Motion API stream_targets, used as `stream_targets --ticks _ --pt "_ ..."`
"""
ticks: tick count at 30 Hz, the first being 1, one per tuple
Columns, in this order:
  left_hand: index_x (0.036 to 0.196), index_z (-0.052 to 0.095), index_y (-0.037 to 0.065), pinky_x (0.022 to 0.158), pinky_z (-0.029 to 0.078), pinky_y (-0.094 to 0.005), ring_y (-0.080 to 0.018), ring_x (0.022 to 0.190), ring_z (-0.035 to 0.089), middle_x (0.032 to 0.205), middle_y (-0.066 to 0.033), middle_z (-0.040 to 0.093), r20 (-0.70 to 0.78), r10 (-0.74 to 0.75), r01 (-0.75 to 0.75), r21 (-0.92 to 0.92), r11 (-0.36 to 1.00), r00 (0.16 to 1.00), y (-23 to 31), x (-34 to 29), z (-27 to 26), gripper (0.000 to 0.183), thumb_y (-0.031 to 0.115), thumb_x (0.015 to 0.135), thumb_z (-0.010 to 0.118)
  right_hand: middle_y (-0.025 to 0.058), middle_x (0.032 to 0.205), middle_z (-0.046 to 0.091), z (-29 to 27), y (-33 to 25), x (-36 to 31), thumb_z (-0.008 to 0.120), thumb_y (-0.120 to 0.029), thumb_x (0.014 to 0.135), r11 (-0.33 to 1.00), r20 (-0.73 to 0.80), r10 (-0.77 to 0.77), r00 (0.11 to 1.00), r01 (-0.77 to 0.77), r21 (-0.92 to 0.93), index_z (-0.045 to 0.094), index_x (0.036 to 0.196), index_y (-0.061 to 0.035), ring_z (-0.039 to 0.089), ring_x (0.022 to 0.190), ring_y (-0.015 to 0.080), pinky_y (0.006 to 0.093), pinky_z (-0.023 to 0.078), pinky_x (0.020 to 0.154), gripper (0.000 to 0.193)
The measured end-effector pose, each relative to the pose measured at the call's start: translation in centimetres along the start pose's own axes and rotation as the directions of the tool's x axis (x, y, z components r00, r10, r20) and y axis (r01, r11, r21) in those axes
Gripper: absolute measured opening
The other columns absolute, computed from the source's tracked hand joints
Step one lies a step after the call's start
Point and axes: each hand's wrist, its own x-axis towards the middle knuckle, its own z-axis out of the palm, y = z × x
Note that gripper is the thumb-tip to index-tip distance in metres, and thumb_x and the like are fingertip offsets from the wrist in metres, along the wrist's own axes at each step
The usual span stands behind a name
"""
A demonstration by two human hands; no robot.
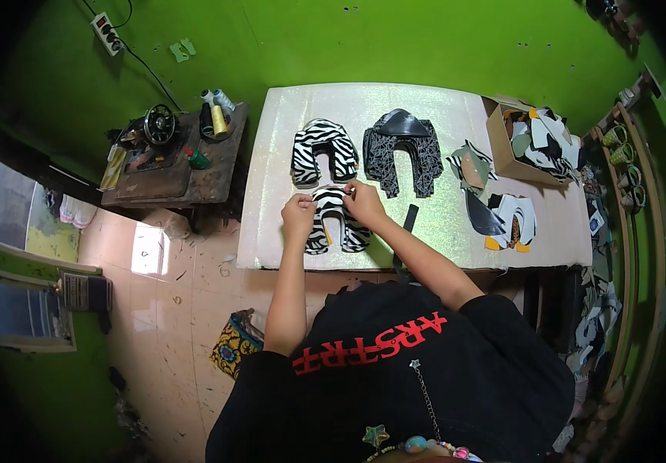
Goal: The person sorts various patterned shoe upper components on a table, picking them up from a pile, turning them over, and arranging them into organized groups by pattern.
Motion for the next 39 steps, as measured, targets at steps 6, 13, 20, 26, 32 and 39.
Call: stream_targets --ticks 6,13,20,26,32,39 --pt "0.082 0.061 0.0 0.063 0.047 -0.0358 -0.0274 0.066 0.058 0.074 -0.0137 0.06 -0.061 0.097 -0.087 0.137 0.987 0.993 -1.7 0.1 0.7 0.009 0.005 0.075 0.062 0.0179 0.079 0.06 0.6 -1.0 -1.1 0.066 -0.017 0.073 0.989 -0.063 0.018 0.998 -0.027 -0.143 0.059 0.088 -0.0005 0.06 0.075 0.0331 0.0405 0.047 0.067 0.023" --pt "0.109 0.053 0.006 0.085 0.041 -0.0406 -0.0309 0.099 0.05 0.106 -0.0149 0.052 -0.058 0.115 -0.075 0.462 0.884 0.992 0.8 -1.5 0.7 0.041 0.021 0.075 0.068 0.0195 0.103 0.051 0.1 -1.6 -1.7 0.066 -0.026 0.075 0.941 -0.11 0.17 0.979 -0.195 -0.277 0.052 0.105 -0.0018 0.056 0.091 0.0377 0.0447 0.048 0.075 0.041" --pt "0.133 0.027 0.008 0.096 0.032 -0.0507 -0.0376 0.119 0.036 0.124 -0.0198 0.04 -0.007 -0.117 0.107 0.474 0.874 0.993 0.0 -3.6 1.4 0.089 0.037 0.064 0.076 0.0356 0.108 0.052 0.5 -0.5 -2.0 0.057 -0.061 0.074 0.815 0.006 0.53 0.848 -0.507 -0.281 0.047 0.109 0.0134 0.056 0.1 0.0444 0.0449 0.046 0.084 0.083" --pt "0.135 0.024 0.01 0.094 0.037 -0.0502 -0.0382 0.115 0.041 0.121 -0.0212 0.042 -0.031 -0.251 0.223 0.567 0.793 0.968 0.3 -2.6 1.8 0.094 0.026 0.059 0.077 0.0348 0.101 0.058 1.2 1.1 -1.4 0.051 -0.063 0.074 0.799 0.114 0.584 0.804 -0.543 -0.259 0.055 0.103 0.0149 0.059 0.097 0.0429 0.0421 0.047 0.085 0.083" --pt "0.132 0.023 0.011 0.093 0.037 -0.052 -0.0401 0.118 0.037 0.122 -0.0232 0.039 -0.025 -0.301 0.264 0.553 0.79 0.953 0.5 -2.2 1.8 0.088 0.018 0.062 0.075 0.0311 0.107 0.057 1.9 0.4 -1.1 0.048 -0.06 0.077 0.764 0.123 0.62 0.775 -0.561 -0.319 0.06 0.104 0.0085 0.056 0.102 0.0419 0.0432 0.044 0.089 0.075" --pt "0.133 0.023 0.011 0.092 0.039 -0.0506 -0.0401 0.116 0.038 0.122 -0.0236 0.039 -0.047 -0.288 0.262 0.57 0.778 0.957 0.2 -1.8 0.9 0.088 0.017 0.063 0.075 0.0323 0.109 0.056 2.6 -0.4 -0.9 0.047 -0.06 0.077 0.769 0.163 0.625 0.763 -0.566 -0.298 0.058 0.106 0.0089 0.055 0.104 0.0419 0.0426 0.044 0.09 0.076"
